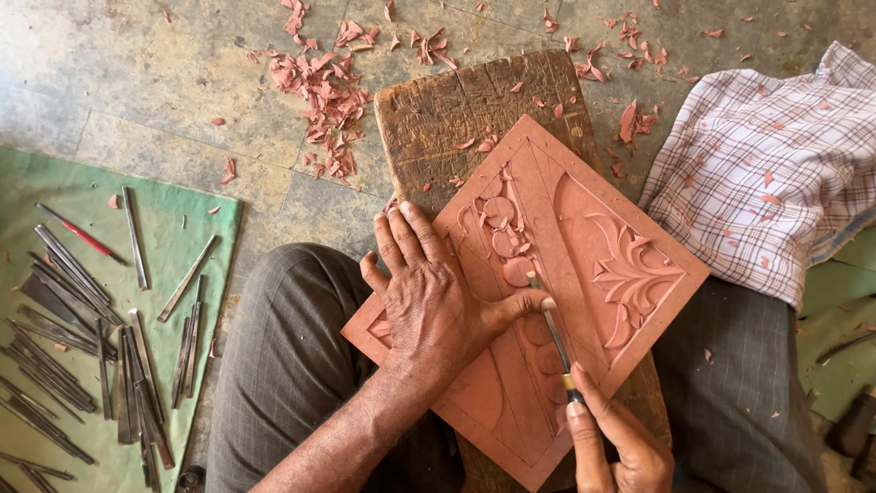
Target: The person uses a chisel to carve detailed decorative patterns into a rectangular wooden block. The person holds the block with one hand and carefully guides the chisel with the other to shape the circular and leaf-like designs.
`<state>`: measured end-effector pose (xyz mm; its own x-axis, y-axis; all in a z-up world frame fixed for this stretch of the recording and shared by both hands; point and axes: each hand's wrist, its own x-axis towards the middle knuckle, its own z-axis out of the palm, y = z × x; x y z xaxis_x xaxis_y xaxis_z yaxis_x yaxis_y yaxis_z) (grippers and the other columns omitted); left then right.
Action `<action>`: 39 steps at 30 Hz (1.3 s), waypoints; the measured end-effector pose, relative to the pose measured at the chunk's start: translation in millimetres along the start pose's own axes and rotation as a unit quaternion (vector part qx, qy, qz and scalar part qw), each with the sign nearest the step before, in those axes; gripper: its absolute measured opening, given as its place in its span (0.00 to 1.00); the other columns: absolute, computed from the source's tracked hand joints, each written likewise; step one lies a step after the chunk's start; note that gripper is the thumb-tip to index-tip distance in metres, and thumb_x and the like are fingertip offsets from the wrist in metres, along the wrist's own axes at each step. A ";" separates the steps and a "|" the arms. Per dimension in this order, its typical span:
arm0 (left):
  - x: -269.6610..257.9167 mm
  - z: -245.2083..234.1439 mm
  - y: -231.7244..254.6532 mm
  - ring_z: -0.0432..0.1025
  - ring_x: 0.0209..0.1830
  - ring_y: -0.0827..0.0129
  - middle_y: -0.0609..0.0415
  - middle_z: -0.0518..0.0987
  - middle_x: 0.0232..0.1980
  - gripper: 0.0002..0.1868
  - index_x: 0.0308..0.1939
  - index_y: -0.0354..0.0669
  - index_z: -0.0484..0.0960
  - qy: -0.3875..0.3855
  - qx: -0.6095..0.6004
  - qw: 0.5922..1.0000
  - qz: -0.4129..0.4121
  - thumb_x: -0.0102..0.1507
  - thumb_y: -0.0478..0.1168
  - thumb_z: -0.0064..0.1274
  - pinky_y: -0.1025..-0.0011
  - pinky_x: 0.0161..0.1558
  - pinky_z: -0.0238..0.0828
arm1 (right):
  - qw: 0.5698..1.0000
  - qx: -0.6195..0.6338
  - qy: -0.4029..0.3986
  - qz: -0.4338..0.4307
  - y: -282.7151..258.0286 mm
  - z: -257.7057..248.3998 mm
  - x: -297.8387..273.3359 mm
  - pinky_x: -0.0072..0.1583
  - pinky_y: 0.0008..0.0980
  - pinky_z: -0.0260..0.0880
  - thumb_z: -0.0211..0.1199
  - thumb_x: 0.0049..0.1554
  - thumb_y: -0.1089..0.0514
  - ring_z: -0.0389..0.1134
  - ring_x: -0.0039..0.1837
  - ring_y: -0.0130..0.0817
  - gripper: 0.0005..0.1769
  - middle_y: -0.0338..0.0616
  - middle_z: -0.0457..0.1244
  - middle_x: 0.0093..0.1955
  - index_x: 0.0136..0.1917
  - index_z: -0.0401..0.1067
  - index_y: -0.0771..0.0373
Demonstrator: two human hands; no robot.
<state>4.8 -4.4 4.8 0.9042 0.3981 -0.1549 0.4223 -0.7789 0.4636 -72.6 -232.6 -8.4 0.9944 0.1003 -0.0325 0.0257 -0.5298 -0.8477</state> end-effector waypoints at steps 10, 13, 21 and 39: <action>0.7 -1.3 1.8 0.34 0.79 0.31 0.19 0.42 0.76 0.91 0.72 0.14 0.38 -0.012 0.001 1.000 -0.013 0.33 0.86 0.62 0.28 0.66 0.35 | 0.999 0.004 0.005 0.031 3.8 0.4 -0.5 0.62 0.29 0.74 0.65 0.55 0.68 0.76 0.60 0.35 0.19 0.52 0.74 0.53 0.61 0.78 0.63; 2.7 0.0 0.5 0.32 0.79 0.31 0.19 0.40 0.76 0.91 0.72 0.15 0.37 -0.025 -0.005 0.999 -0.024 0.34 0.86 0.62 0.30 0.67 0.33 | 1.000 0.001 0.013 0.016 0.2 3.7 2.8 0.64 0.30 0.72 0.65 0.55 0.68 0.75 0.61 0.35 0.20 0.53 0.74 0.54 0.61 0.77 0.63; 2.3 -1.1 1.1 0.32 0.79 0.32 0.19 0.40 0.77 0.89 0.72 0.15 0.37 -0.019 -0.013 1.000 -0.018 0.37 0.86 0.62 0.30 0.68 0.32 | 1.000 -0.003 0.009 0.008 -10.8 -0.1 11.4 0.65 0.29 0.70 0.64 0.55 0.69 0.75 0.60 0.34 0.20 0.53 0.74 0.55 0.61 0.77 0.64; 2.5 6.5 -2.3 0.35 0.79 0.29 0.16 0.44 0.76 0.88 0.72 0.13 0.39 0.001 -0.007 1.000 -0.009 0.39 0.87 0.58 0.32 0.69 0.35 | 0.993 -0.033 -0.095 0.064 -27.5 -26.7 36.4 0.65 0.32 0.71 0.64 0.55 0.65 0.75 0.63 0.35 0.19 0.52 0.74 0.56 0.60 0.78 0.64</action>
<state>6.5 -4.8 -2.2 0.8962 0.4133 -0.1613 0.4378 -0.7647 0.4729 -34.4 -236.9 27.8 0.9527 0.1829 -0.2429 -0.0869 -0.6016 -0.7940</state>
